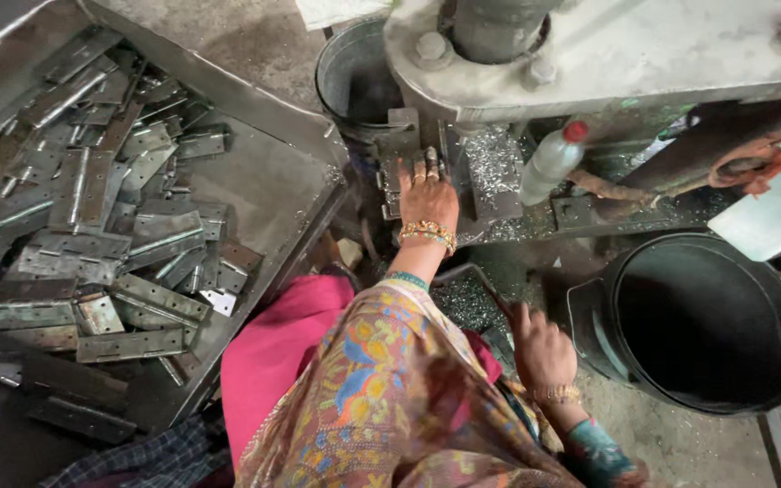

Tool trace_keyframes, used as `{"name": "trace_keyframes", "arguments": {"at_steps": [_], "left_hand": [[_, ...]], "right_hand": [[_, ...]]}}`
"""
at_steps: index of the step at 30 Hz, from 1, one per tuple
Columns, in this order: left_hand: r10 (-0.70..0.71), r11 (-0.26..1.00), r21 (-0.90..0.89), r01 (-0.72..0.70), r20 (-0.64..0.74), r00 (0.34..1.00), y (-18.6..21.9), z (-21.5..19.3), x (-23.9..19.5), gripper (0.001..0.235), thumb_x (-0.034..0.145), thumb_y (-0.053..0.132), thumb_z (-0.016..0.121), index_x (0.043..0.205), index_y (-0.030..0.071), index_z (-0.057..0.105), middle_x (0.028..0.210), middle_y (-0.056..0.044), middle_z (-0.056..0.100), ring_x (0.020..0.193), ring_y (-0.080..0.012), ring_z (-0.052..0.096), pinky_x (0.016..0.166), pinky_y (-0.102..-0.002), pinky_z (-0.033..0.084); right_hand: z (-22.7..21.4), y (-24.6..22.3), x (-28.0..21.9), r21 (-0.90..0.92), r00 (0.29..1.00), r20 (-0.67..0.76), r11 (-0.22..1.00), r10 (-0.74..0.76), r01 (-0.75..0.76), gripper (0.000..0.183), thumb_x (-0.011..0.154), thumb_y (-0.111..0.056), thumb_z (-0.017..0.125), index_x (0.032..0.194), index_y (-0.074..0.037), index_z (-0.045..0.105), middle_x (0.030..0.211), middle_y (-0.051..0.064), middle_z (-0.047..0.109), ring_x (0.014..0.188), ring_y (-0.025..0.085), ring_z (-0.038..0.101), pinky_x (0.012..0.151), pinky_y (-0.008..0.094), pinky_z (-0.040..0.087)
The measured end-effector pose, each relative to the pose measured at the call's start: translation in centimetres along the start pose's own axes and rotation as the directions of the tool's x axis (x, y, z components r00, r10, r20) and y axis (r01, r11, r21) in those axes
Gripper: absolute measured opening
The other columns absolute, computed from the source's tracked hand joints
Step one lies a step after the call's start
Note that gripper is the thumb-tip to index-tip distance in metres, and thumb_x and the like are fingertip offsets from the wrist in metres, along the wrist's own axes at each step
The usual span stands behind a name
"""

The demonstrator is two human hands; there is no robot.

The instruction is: The person picks up metal hinges from a metal container, places them into a pressing machine, and uses the machine to press each item.

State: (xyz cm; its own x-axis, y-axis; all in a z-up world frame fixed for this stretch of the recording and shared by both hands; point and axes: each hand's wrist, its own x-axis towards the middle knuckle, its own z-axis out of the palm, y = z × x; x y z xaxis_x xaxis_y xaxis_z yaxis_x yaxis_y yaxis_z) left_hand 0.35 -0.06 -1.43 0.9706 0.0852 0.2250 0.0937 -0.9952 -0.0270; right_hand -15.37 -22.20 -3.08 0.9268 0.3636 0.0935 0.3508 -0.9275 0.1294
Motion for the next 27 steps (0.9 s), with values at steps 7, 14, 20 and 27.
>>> {"name": "trace_keyframes", "arguments": {"at_steps": [7,14,20,27], "left_hand": [[0.049,0.997,0.053,-0.053,0.062,0.997,-0.5,-1.5,0.4,0.038,0.101,0.022,0.045,0.121,0.009,0.075,0.153,-0.011,0.053,0.149,-0.0264,0.042,0.127,-0.058,0.012],[0.023,0.996,0.084,-0.021,-0.024,0.999,-1.5,0.2,3.6,0.041,0.096,0.022,0.046,0.122,0.009,0.073,0.152,-0.006,0.054,0.144,-0.0259,0.043,0.123,-0.058,0.011],[0.018,0.998,0.052,-0.024,0.113,0.993,-2.2,-0.5,3.4,0.042,0.100,0.021,0.044,0.134,0.009,0.066,0.156,-0.005,0.047,0.147,-0.0258,0.039,0.125,-0.058,0.009],[0.088,0.996,-0.017,-0.086,0.145,0.986,-1.8,-4.0,0.6,0.055,0.092,0.036,0.055,0.137,0.005,0.058,0.159,-0.011,0.040,0.145,-0.0257,0.037,0.124,-0.051,0.008]], "right_hand": [[-1.5,0.1,2.2,-0.045,0.990,0.125,0.997,0.061,-0.056,0.038,0.090,-0.023,0.057,0.128,-0.018,0.062,0.090,0.009,0.073,0.075,0.026,0.075,0.060,0.040,0.058],[1.7,1.1,2.5,-0.170,0.999,0.041,0.985,-0.017,0.024,0.034,0.096,-0.023,0.053,0.127,-0.014,0.063,0.097,0.007,0.075,0.079,0.022,0.073,0.058,0.035,0.055],[6.4,0.0,-1.3,0.015,0.997,-0.030,0.997,0.071,-0.070,0.052,0.083,-0.027,0.058,0.132,-0.012,0.060,0.101,0.010,0.075,0.074,0.025,0.072,0.054,0.038,0.056],[-4.8,0.2,5.7,-0.033,0.985,0.175,0.999,-0.002,0.007,0.023,0.096,-0.019,0.054,0.114,-0.011,0.066,0.087,0.008,0.075,0.080,0.026,0.076,0.062,0.040,0.059]]}}
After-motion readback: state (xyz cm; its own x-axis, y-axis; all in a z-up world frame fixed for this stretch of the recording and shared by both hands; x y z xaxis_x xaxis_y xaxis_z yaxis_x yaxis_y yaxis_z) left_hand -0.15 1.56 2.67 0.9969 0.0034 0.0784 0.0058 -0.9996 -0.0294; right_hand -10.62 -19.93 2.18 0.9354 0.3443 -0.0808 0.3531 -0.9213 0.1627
